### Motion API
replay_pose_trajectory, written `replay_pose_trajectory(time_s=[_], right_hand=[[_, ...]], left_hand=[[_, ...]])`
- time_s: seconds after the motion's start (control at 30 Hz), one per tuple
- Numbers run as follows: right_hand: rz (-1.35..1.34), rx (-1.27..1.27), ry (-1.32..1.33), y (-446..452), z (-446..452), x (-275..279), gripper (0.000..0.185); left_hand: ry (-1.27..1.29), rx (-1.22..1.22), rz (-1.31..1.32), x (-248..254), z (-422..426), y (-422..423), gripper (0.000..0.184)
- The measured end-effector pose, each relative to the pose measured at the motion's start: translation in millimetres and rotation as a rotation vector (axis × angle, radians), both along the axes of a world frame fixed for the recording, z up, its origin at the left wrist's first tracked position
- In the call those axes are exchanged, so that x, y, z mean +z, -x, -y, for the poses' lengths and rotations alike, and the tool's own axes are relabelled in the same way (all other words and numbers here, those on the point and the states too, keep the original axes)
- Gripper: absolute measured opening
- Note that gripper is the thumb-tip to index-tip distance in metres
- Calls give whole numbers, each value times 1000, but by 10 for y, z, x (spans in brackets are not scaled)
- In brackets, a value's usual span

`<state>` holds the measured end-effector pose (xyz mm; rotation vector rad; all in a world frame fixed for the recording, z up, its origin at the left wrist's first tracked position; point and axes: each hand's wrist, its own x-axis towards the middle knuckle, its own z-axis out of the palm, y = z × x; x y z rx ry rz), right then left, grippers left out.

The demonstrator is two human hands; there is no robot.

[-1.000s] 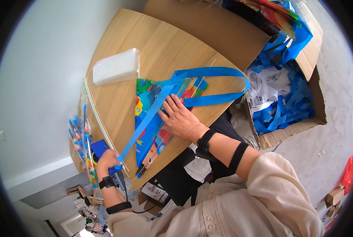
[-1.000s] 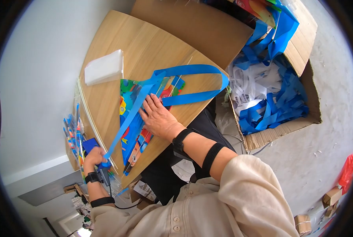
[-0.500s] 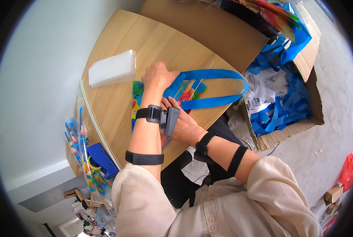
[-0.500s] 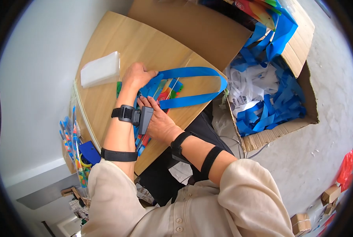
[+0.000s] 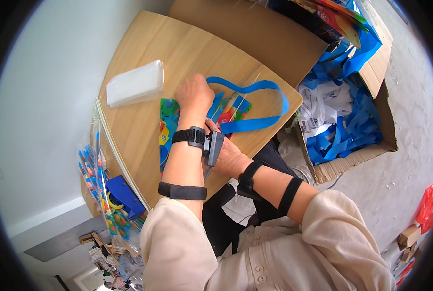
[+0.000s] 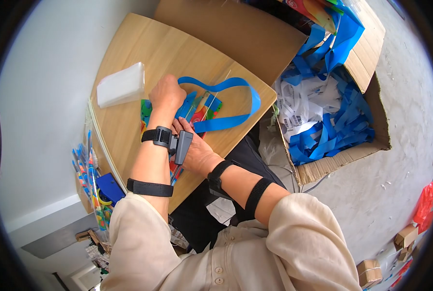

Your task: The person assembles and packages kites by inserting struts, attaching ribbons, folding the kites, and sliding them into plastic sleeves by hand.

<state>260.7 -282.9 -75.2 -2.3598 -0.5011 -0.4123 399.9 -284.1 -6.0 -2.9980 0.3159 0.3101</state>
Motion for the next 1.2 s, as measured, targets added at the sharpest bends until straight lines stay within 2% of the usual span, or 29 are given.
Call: replay_pose_trajectory(time_s=[0.07, 0.1, 0.17, 0.2, 0.27, 0.3, 0.33, 0.43, 0.5, 0.57, 0.6, 0.67, 0.73, 0.77, 0.8, 0.83, 0.87, 0.9, 0.97, 1.0, 1.07, 1.1, 1.17, 1.2], right_hand=[[-10, 25, -79, -6, 0, 0, 56], [-10, 26, -80, 3, -10, 9, 56], [-26, -62, 203, 22, -24, 34, 58], [-26, -61, 200, 28, -19, 40, 58], [-58, -38, 221, 42, -4, 55, 58], [-56, -38, 216, 44, 4, 71, 58], [-77, -36, 165, 47, 13, 87, 58], [-79, -42, 116, 45, 17, 96, 61], [-102, -42, 113, 35, -4, 82, 61], [-107, -39, 128, 22, -11, 78, 61], [-114, -39, 148, 16, -15, 76, 61], [-118, -60, 131, 0, -40, 57, 63], [-120, -70, 121, -10, -50, 40, 65], [-121, -66, 115, -27, -30, 27, 68], [-120, -63, 109, -47, -10, 19, 71], [-116, -62, 115, -62, 10, 20, 71], [-126, -42, 94, -74, 35, 24, 73], [-139, -22, 72, -72, 51, 27, 76], [-119, -29, 123, -51, 66, 32, 77], [-98, -37, 171, -49, 78, 39, 78], [-128, -41, 190, -29, 135, 134, 75], [-158, -45, 205, -22, 158, 171, 73], [-155, -45, 212, -19, 174, 183, 72], [-150, -45, 217, -19, 175, 182, 70]], left_hand=[[-13, -113, 191, -103, -92, -46, 15], [-15, -111, 191, -139, -172, -69, 15], [287, -223, 597, -145, -360, -137, 10], [429, -141, 639, -70, -432, -134, 10], [702, 25, 559, 161, -713, -47, 14], [852, 33, 595, 132, -999, -51, 18], [1092, 95, 547, 165, -1275, 58, 18], [1165, 473, 561, 304, -2081, 630, 12], [924, 757, 498, 316, -2686, 1056, 15], [777, 910, 562, 172, -3350, 1444, 25], [778, 910, 565, 206, -3420, 1588, 25], [-250, 535, 1038, 258, -3454, 1760, 41], [124, 373, 946, 329, -3122, 1450, 57], [222, 228, 792, 332, -2928, 1225, 62], [312, 139, 691, 278, -2628, 984, 64], [540, 103, 511, 368, -2052, 819, 64], [585, 34, 399, 303, -1753, 609, 66], [582, -19, 277, 224, -1491, 401, 70], [419, -108, 193, -25, -1107, 101, 70], [424, -109, 196, -16, -909, 55, 70], [127, 92, -35, 112, -599, 29, 54], [129, 92, -36, 54, -616, 3, 54], [40, -83, 114, -39, -658, -7, 36], [39, -82, 112, -23, -700, 9, 36]])
